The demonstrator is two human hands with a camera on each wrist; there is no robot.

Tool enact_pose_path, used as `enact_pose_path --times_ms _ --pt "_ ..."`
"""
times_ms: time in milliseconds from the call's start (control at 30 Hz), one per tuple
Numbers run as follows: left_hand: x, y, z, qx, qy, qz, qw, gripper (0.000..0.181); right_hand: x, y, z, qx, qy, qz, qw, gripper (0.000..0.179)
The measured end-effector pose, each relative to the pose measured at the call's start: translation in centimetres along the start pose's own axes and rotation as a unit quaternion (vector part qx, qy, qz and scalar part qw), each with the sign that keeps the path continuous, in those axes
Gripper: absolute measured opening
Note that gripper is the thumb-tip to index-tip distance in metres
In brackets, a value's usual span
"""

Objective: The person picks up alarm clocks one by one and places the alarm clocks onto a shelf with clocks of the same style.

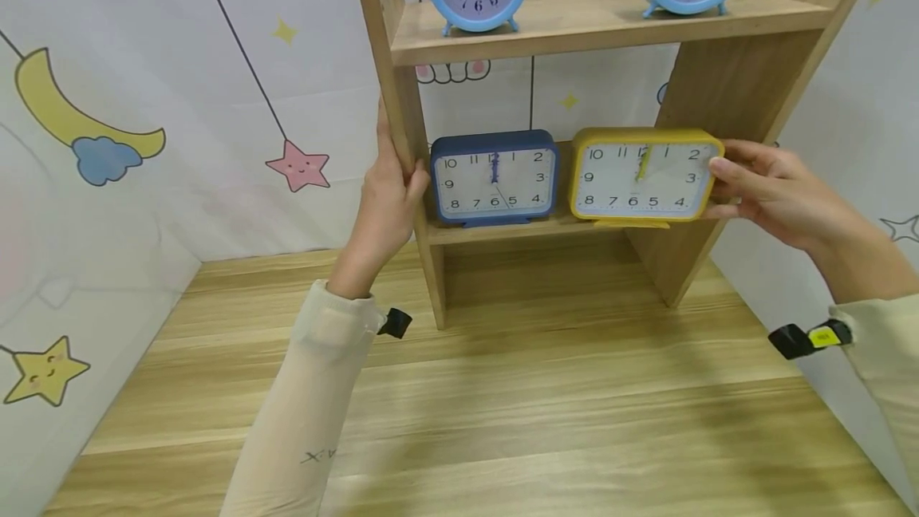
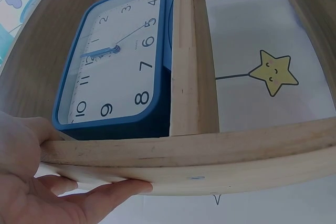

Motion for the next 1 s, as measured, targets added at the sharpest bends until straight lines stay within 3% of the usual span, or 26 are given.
enact_pose_path --times_ms 233,467,667,1000 --pt "0.0 0.0 0.0 0.001 0.000 -0.002 1.0000 0.081 0.0 -0.1 -0.7 0.006 -0.006 -0.012 0.9999 0.035" --pt "0.0 0.0 0.1 -0.001 0.002 -0.002 1.0000 0.081 0.1 -0.1 -1.5 0.041 -0.044 0.003 0.9982 0.066" --pt "0.0 -0.1 0.0 -0.001 0.003 -0.003 1.0000 0.081 0.2 0.4 -2.0 0.068 -0.069 0.008 0.9953 0.072" --pt "0.0 0.0 0.0 0.001 -0.001 -0.005 1.0000 0.082 0.6 0.7 -2.8 0.062 -0.084 0.022 0.9942 0.078"
Point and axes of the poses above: each hand's wrist, its own z-axis away from the middle knuckle, its own y-axis out of the back of the hand, x = y × z, the point moved 7 cm from there along -z, towards the middle knuckle, and after that the axes turned 12 degrees about -y, right-handed, at the moved point
